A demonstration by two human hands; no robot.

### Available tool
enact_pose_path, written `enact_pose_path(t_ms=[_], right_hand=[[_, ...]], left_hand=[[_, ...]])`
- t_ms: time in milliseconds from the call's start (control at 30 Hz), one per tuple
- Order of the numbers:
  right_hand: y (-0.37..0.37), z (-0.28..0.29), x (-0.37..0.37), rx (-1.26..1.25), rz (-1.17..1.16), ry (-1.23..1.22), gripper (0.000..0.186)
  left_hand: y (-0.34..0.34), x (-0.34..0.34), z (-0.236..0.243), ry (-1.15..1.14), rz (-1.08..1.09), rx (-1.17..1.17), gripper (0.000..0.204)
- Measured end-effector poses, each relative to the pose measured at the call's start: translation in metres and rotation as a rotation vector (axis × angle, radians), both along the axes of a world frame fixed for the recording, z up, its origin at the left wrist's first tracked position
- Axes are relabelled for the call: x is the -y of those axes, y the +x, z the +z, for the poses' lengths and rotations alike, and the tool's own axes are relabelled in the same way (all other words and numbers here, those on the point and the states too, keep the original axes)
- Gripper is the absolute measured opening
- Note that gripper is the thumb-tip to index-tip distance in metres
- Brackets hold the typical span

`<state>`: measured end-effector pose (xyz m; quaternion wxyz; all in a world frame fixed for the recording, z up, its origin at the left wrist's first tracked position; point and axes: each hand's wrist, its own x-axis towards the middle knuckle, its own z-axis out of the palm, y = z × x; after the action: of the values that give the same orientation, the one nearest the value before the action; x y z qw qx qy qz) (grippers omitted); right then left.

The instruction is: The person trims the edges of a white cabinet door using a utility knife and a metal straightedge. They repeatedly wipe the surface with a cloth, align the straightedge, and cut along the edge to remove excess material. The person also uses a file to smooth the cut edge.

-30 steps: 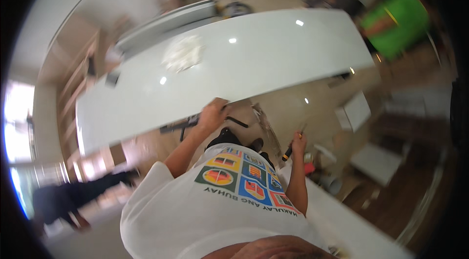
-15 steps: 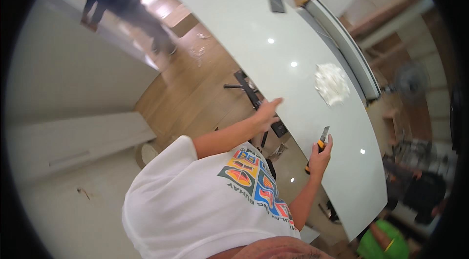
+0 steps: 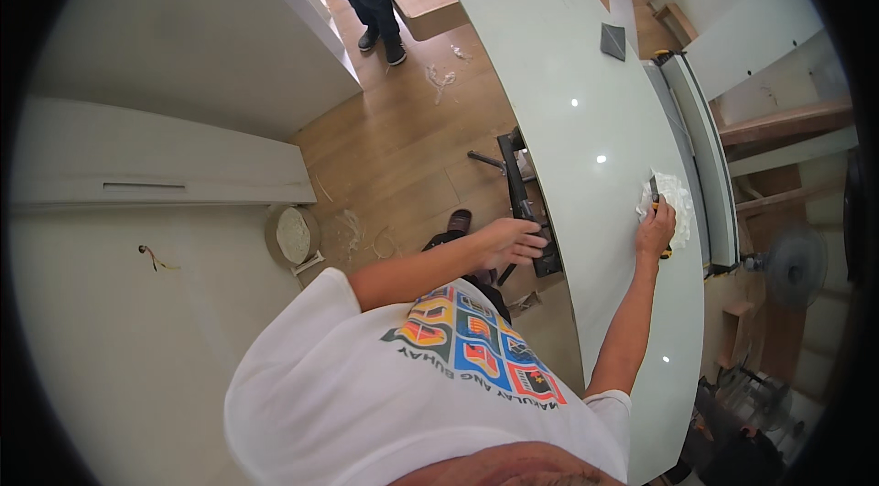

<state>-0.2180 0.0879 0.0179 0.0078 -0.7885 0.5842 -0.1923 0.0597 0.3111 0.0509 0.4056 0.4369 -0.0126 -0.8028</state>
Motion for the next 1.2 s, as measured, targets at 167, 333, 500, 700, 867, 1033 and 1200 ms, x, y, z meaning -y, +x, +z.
enact_pose_path(t_ms=[167, 333, 500, 700, 867, 1033, 1200], right_hand=[[0.013, 0.002, 0.002, 0.004, -0.110, 0.020, 0.038], [0.004, -0.016, 0.005, 0.005, -0.179, -0.117, 0.037], [0.012, -0.015, 0.010, -0.156, -0.409, -0.144, 0.042], [0.160, -0.017, 0.007, 0.610, -0.429, -0.003, 0.035], [0.405, 0.006, -0.039, 0.877, -0.042, 0.427, 0.020], [0.557, 0.004, -0.030, 0.817, 0.320, 0.664, 0.019], [0.688, -0.002, 0.005, 0.682, 0.680, 0.894, 0.019]], left_hand=[[0.074, -0.074, -0.040, 0.075, 0.215, 0.306, 0.050], [0.156, -0.144, -0.083, 0.315, 0.440, 0.585, 0.041], [0.240, -0.191, -0.152, 0.401, 0.299, 0.901, 0.038], [0.321, -0.227, -0.196, 0.333, -0.098, 1.291, 0.037], [0.361, -0.232, -0.214, 0.332, -0.067, 1.181, 0.038], [0.386, -0.223, -0.221, 0.486, 0.004, 1.082, 0.040], [0.424, -0.238, -0.256, 0.555, 0.109, 1.052, 0.046]])
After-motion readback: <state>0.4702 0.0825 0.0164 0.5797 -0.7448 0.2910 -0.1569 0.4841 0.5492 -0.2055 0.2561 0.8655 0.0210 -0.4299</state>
